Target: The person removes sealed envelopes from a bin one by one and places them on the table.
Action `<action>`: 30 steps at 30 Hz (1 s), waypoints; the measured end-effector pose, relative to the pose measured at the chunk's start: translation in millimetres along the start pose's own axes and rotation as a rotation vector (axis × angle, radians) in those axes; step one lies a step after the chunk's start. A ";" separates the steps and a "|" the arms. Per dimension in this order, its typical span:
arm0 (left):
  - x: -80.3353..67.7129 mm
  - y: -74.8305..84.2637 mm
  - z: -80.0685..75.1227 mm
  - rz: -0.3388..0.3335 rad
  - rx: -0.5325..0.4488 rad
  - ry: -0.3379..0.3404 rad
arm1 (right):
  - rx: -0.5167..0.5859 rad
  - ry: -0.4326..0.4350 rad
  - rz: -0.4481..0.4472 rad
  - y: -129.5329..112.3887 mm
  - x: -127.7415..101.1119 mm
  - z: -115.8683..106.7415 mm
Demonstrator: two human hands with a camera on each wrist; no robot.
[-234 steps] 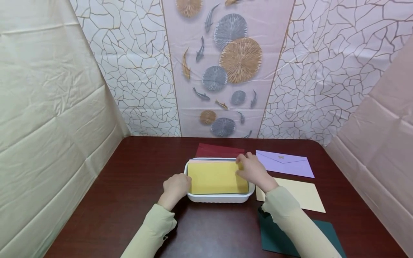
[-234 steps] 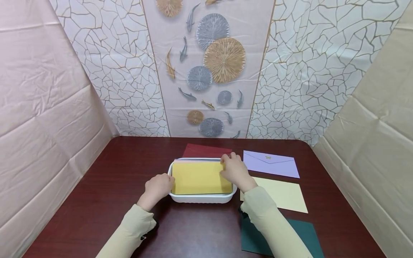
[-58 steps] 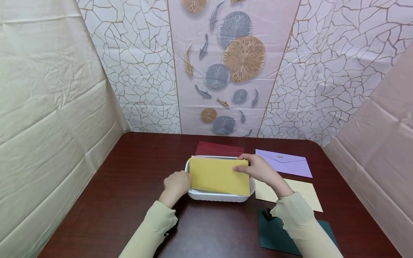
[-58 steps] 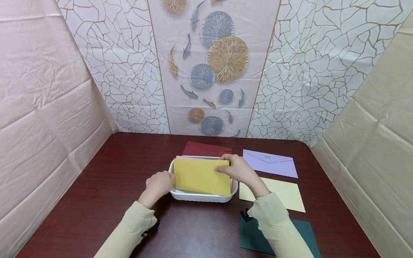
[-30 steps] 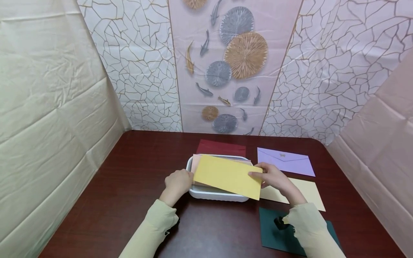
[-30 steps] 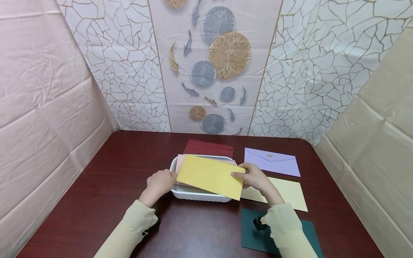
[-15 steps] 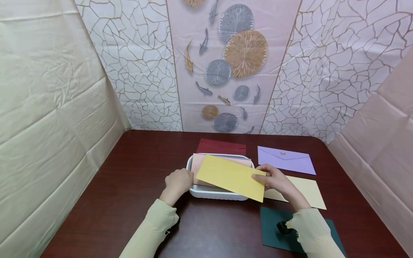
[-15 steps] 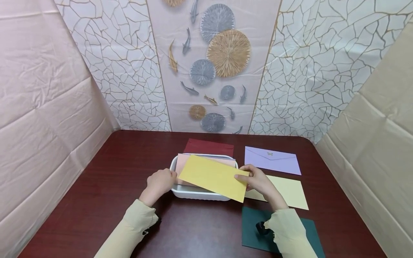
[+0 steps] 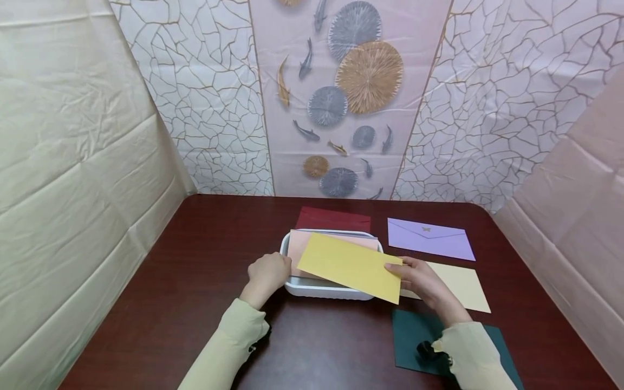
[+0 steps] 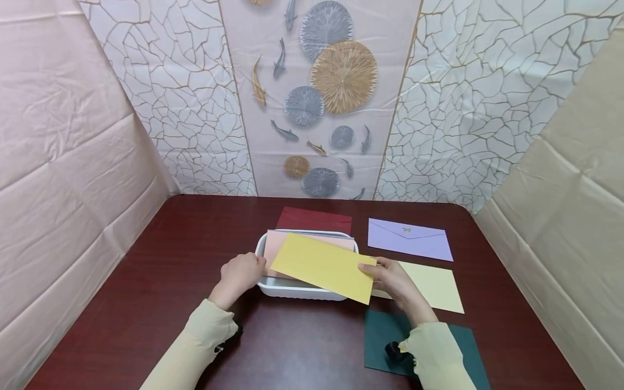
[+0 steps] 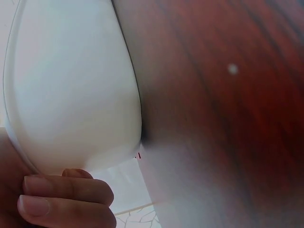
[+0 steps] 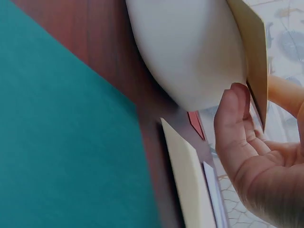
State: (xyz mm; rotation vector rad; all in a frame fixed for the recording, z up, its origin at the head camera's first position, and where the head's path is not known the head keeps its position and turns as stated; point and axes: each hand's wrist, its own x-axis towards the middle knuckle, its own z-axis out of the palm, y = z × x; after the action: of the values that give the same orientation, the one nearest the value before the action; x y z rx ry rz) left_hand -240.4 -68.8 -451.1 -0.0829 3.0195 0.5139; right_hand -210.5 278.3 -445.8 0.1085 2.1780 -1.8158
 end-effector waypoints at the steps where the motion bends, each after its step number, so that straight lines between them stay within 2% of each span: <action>1: -0.2 -0.4 0.1 0.000 0.000 0.002 | 0.036 -0.009 0.000 1.9 -0.4 0.5; 6: 0.0 -1.5 0.3 0.010 0.005 0.003 | 0.160 -0.043 0.005 10.2 -2.2 2.0; 14: -0.2 -0.8 0.0 0.011 -0.003 -0.001 | 0.259 -0.031 0.021 16.6 -8.4 0.2; 23: 1.9 0.4 -0.2 -0.003 0.006 -0.013 | 0.278 -0.004 0.016 18.6 -12.1 -1.3; 30: 1.1 1.6 -1.4 -0.007 0.011 -0.026 | 0.266 -0.020 0.015 20.9 -15.0 -2.4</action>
State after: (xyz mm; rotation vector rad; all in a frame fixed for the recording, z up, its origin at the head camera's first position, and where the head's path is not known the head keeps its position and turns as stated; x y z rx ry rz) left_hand -241.6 -67.8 -449.4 -0.0851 2.9949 0.4944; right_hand -191.5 286.8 -461.1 0.1621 1.9068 -2.0790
